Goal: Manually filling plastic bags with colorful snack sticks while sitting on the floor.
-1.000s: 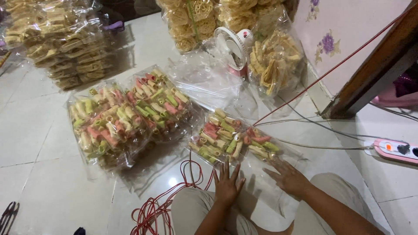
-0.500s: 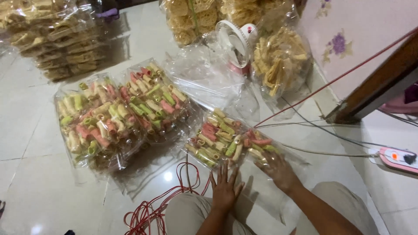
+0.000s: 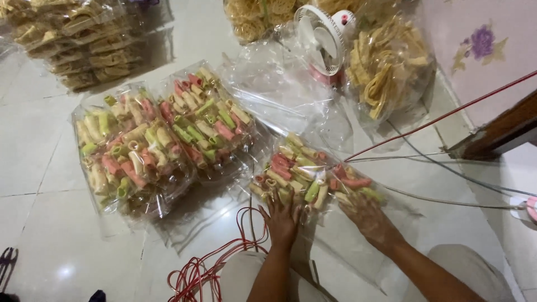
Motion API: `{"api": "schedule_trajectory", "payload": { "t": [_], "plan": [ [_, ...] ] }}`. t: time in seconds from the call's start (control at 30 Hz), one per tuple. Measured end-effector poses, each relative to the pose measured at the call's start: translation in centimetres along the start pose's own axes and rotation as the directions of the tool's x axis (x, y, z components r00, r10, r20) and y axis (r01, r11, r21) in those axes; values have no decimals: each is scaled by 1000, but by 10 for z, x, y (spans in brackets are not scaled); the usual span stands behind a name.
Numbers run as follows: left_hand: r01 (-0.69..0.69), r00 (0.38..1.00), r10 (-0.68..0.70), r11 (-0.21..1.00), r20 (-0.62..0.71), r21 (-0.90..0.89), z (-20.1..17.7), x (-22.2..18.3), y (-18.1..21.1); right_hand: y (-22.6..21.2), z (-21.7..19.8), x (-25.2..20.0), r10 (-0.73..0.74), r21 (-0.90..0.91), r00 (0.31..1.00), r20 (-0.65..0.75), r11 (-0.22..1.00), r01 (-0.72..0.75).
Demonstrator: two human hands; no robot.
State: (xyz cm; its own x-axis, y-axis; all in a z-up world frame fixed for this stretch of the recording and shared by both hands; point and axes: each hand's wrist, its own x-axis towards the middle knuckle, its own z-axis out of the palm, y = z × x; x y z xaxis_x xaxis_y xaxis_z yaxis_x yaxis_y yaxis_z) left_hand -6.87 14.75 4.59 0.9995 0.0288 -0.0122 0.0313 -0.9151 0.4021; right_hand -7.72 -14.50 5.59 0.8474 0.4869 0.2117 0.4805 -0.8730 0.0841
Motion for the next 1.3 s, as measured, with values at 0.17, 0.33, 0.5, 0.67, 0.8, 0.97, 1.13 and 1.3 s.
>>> {"api": "schedule_trajectory", "payload": {
  "t": [0.17,0.33,0.5,0.67,0.8,0.97,1.13,1.3],
  "plan": [
    [107,988,-111,993,-109,-40,8,5,-5,-4,-8,3,-420,414,846,328,869,271],
    [75,991,-91,985,-98,-157,7,3,-4,-37,0,44,-279,572,900,336,819,41],
    [43,987,-57,995,-150,-93,15,2,-5,-55,6,49,-71,667,928,366,715,-208],
    [47,986,-67,990,-151,-131,18,7,-7,-31,7,19,-237,-78,889,-392,971,224],
    [24,979,-40,996,-198,-86,19,4,-8,9,22,-5,-132,-614,952,276,737,280],
    [19,977,-33,998,-213,-68,9,2,-3,35,45,-10,-393,-14,910,-136,919,395],
    [69,993,-74,996,-88,-64,12,5,-9,82,-22,-81,-363,470,819,445,873,132],
    [63,992,-67,997,-111,-36,21,5,-14,142,-75,-88,396,396,534,747,380,-836]
  ]
}}
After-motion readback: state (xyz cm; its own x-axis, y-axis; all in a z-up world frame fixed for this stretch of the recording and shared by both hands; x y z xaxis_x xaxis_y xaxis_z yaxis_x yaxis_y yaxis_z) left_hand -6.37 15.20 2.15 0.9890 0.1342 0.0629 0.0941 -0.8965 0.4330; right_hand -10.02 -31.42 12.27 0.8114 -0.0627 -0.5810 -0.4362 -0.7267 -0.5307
